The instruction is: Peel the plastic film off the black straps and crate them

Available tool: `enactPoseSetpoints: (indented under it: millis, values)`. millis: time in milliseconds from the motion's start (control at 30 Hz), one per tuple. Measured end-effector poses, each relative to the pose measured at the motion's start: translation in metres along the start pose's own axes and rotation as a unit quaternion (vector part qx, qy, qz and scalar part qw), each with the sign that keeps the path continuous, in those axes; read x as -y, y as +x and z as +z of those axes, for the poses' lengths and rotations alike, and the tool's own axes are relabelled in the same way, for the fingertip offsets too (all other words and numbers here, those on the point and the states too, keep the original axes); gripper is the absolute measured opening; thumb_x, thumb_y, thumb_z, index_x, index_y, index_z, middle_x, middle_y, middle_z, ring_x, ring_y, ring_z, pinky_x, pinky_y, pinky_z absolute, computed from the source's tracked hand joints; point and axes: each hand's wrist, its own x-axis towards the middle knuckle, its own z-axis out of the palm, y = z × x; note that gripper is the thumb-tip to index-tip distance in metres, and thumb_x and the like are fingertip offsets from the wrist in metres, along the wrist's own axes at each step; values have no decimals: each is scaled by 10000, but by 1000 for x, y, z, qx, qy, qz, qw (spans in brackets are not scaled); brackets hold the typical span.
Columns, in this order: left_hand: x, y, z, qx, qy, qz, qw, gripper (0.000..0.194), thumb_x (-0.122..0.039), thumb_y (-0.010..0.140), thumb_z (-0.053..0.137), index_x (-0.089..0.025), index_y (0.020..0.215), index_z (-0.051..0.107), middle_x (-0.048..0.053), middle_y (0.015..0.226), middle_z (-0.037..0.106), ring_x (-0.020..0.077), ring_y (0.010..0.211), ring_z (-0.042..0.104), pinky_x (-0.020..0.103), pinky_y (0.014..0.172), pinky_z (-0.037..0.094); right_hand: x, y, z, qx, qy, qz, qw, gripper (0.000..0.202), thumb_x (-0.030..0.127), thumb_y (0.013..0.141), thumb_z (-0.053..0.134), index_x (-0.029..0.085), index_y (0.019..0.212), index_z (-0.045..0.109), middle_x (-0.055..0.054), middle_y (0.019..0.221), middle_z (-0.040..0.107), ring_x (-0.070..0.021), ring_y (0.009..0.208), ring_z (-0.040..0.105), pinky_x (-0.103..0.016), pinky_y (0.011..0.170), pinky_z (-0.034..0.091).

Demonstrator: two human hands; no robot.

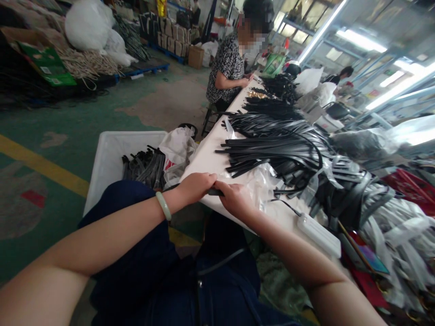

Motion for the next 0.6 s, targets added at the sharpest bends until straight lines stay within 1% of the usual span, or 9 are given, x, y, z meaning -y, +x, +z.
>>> enactPoseSetpoints:
  millis: [100, 200, 300, 367, 433, 500, 533, 567, 600]
  values:
    - [5, 2, 3, 2, -89, 44, 995, 177, -182, 836, 568, -166, 1007, 525, 76, 933, 658, 216, 870, 636, 280, 721, 443, 8, 8, 0, 28, 1, -15, 999, 227, 195, 886, 483, 158, 994, 680, -100, 852, 726, -243, 768, 682, -277, 673, 434]
    - [22, 2, -7, -6, -131, 2, 991, 355, -263, 767, 695, -149, 1061, 531, 102, 1036, 639, 220, 951, 612, 274, 778, 448, -6, 18, -12, -30, 54, 14, 998, 248, 219, 891, 510, 188, 1063, 686, -83, 889, 731, -222, 776, 675, -266, 675, 433]
    - [46, -7, -38, 21, -92, -89, 992, 207, -329, 875, 572, -132, 933, 596, 79, 911, 648, 190, 835, 603, 253, 729, 429, -31, 30, -30, -127, 165, 48, 977, 275, 320, 926, 501, 182, 1032, 713, -57, 796, 720, -183, 687, 644, -251, 638, 430]
    - [67, -25, -67, -6, -56, -122, 991, 253, -304, 940, 440, -136, 879, 618, 36, 846, 637, 147, 785, 579, 221, 729, 409, -44, 40, -39, -164, 263, 45, 950, 392, 432, 951, 449, 150, 1006, 715, -40, 693, 687, -155, 595, 604, -244, 597, 433]
    - [93, -57, -93, -63, -13, -165, 984, 274, -264, 945, 392, -124, 905, 624, 20, 848, 621, 133, 798, 558, 215, 750, 396, -52, 54, -43, -239, 334, 42, 911, 490, 496, 964, 384, 133, 1029, 706, -49, 744, 692, -147, 631, 612, -248, 634, 463]
    - [126, -108, -105, -113, 36, -262, 958, 305, -282, 941, 372, -100, 945, 617, 40, 840, 607, 156, 791, 548, 242, 729, 398, -54, 74, -42, -352, 342, 59, 869, 533, 515, 970, 344, 133, 1005, 713, -80, 878, 698, -158, 768, 636, -271, 740, 485]
    - [142, -139, -102, -150, 71, -344, 924, 340, -342, 941, 371, -106, 963, 615, 49, 833, 608, 168, 771, 552, 246, 694, 402, -52, 87, -39, -383, 336, 73, 858, 543, 524, 966, 346, 132, 956, 723, -86, 882, 689, -164, 797, 636, -280, 766, 487]
    - [156, -172, -91, -166, 95, -426, 884, 383, -408, 936, 360, -122, 929, 615, 61, 806, 611, 181, 738, 561, 252, 654, 401, -48, 100, -34, -379, 342, 92, 855, 549, 532, 962, 357, 129, 907, 726, -83, 824, 675, -164, 767, 632, -281, 748, 492]
    - [166, -207, -75, -145, 89, -481, 860, 408, -462, 922, 360, -140, 891, 608, 71, 773, 613, 187, 700, 572, 253, 621, 403, -40, 114, -27, -332, 372, 116, 859, 551, 536, 960, 362, 125, 877, 719, -67, 735, 647, -155, 693, 620, -276, 696, 496]
